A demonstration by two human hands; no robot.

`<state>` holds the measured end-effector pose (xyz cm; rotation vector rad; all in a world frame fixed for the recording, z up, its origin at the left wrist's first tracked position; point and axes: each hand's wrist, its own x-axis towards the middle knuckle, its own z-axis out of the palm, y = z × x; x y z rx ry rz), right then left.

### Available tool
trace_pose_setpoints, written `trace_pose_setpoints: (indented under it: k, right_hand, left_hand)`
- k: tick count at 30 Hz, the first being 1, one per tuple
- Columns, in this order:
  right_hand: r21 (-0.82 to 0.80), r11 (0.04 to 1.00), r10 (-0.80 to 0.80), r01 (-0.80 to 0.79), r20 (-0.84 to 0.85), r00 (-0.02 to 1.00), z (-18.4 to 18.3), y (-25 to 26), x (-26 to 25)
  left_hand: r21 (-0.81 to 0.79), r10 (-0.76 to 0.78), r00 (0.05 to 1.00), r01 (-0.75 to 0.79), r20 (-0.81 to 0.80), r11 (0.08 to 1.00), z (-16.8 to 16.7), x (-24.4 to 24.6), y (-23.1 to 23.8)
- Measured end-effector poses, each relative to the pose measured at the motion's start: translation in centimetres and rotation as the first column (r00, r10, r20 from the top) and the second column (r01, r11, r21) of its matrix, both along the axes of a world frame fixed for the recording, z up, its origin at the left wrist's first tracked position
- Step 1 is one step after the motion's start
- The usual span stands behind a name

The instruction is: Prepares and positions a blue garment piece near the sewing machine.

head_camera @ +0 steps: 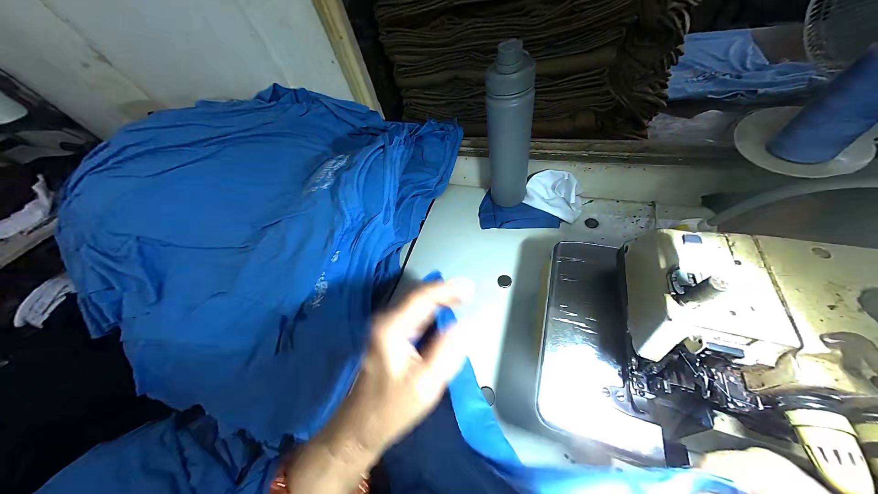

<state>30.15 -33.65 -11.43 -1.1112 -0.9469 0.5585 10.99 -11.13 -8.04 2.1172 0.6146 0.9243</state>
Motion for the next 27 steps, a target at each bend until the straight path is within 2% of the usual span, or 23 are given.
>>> trace_pose_setpoints:
  k: [1,2,3,4,8,11,16,22,27]
  right_hand:
    - [-0.019,1.0,0.013,-0.013,-0.003,1.0,-0.5,0.7,-0.7]
    - [-0.043,0.999,0.015,-0.015,-0.009,1.0,-1.0,1.3,-1.3]
    - [-0.072,0.997,0.003,-0.004,-0.026,1.0,-1.4,1.8,-1.7]
    - [-0.093,0.996,-0.006,0.001,-0.047,0.999,-1.8,2.2,-1.9]
    - [-0.123,0.992,-0.016,0.011,-0.038,0.999,-2.7,3.0,-2.0]
    - [-0.116,0.993,-0.041,0.039,-0.011,0.999,-2.8,3.2,-2.4]
    - [-0.074,0.997,-0.035,0.032,-0.042,0.998,-2.7,3.5,-3.2]
    - [-0.062,0.995,0.077,-0.073,0.062,0.995,-4.7,2.4,-5.2]
    - [-0.085,0.99,0.122,-0.11,0.148,0.981,-6.3,1.6,-6.5]
  left_hand:
    - [-0.106,-0.243,0.968,0.248,0.056,0.963,-0.6,1.6,-1.4]
    - [-0.18,-0.454,0.883,0.468,0.116,0.865,-1.2,3.0,-2.4]
    - [-0.209,-0.572,0.807,0.59,0.146,0.78,-1.7,4.2,-3.2]
    - [-0.199,-0.607,0.782,0.623,0.142,0.756,-2.1,5.0,-3.8]
    - [-0.128,-0.433,0.896,0.443,0.103,0.887,-3.3,5.4,-4.8]
    - [-0.126,-0.323,0.934,0.342,0.15,0.931,-3.6,5.2,-5.4]
    - [-0.148,-0.193,0.944,0.238,0.269,0.96,-3.9,5.1,-6.3]
    - [0.105,-0.136,0.966,0.115,0.218,0.988,-0.7,2.7,-3.5]
    - [0.217,-0.132,0.975,0.092,0.179,0.972,2.1,0.9,-2.1]
